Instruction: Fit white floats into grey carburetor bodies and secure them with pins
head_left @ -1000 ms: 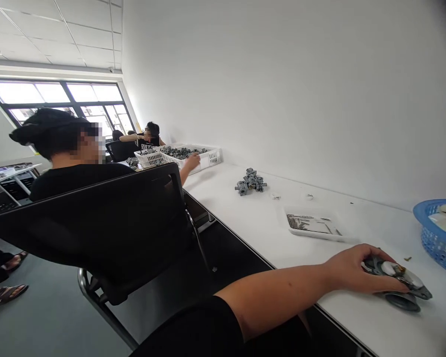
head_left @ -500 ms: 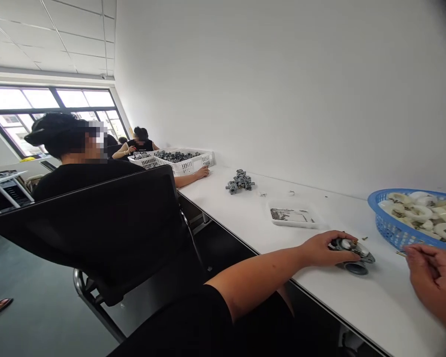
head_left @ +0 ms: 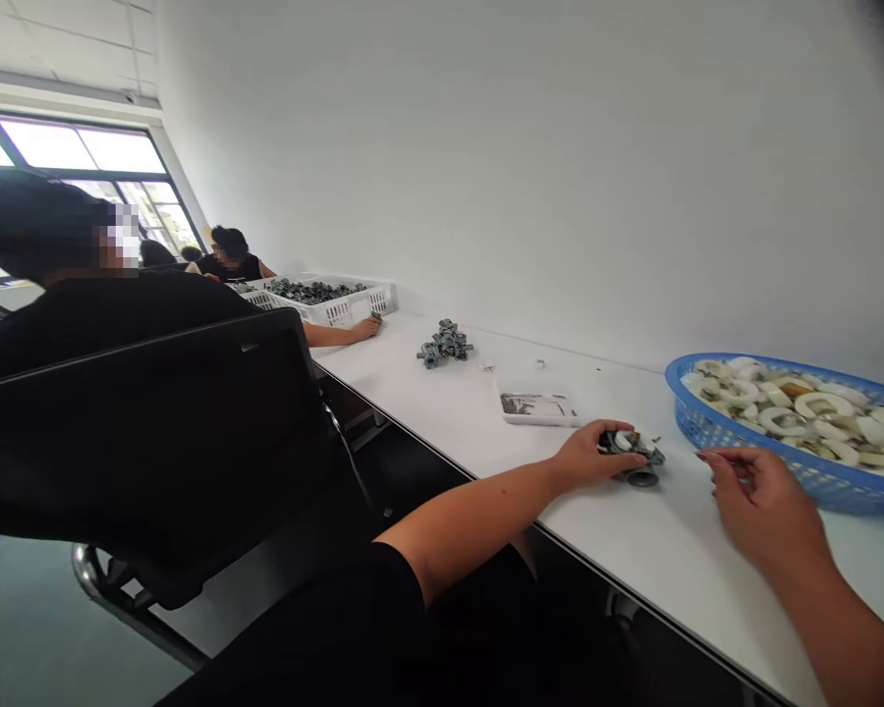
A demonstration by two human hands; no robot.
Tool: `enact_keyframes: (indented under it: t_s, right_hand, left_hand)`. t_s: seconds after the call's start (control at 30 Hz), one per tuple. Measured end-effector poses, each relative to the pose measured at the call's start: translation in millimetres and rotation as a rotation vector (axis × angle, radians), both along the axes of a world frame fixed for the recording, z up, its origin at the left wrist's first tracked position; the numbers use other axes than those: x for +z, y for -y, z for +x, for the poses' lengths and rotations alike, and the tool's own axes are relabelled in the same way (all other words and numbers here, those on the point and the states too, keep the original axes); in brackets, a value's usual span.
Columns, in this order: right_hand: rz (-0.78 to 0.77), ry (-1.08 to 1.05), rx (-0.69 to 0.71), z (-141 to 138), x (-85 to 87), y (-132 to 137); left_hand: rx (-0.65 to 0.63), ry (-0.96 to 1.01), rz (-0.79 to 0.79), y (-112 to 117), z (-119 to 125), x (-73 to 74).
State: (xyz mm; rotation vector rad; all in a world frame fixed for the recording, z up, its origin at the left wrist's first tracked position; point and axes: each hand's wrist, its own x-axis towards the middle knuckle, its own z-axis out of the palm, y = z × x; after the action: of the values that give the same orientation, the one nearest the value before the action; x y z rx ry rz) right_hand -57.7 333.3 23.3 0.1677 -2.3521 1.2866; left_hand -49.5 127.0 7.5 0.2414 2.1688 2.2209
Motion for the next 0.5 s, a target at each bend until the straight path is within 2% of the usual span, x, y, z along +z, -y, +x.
enact_keyframes:
  t_s: [0.1,0.3,0.5]
  right_hand:
    - [0.053,-0.028,0.022,3,-0.3,0]
    - [-0.008,-0.001,-0.017,6,-1.6,0]
    - [-0.095,0.101,0.136,-2,-12.9,-2]
  left_hand:
    - [-0.030,0.025,0.108,-4,-5,2.9]
    - [-0.119,0.045,0.208,-5,-5,5.9]
    - [-0.163,0.045,0.219,0,-8,4.8]
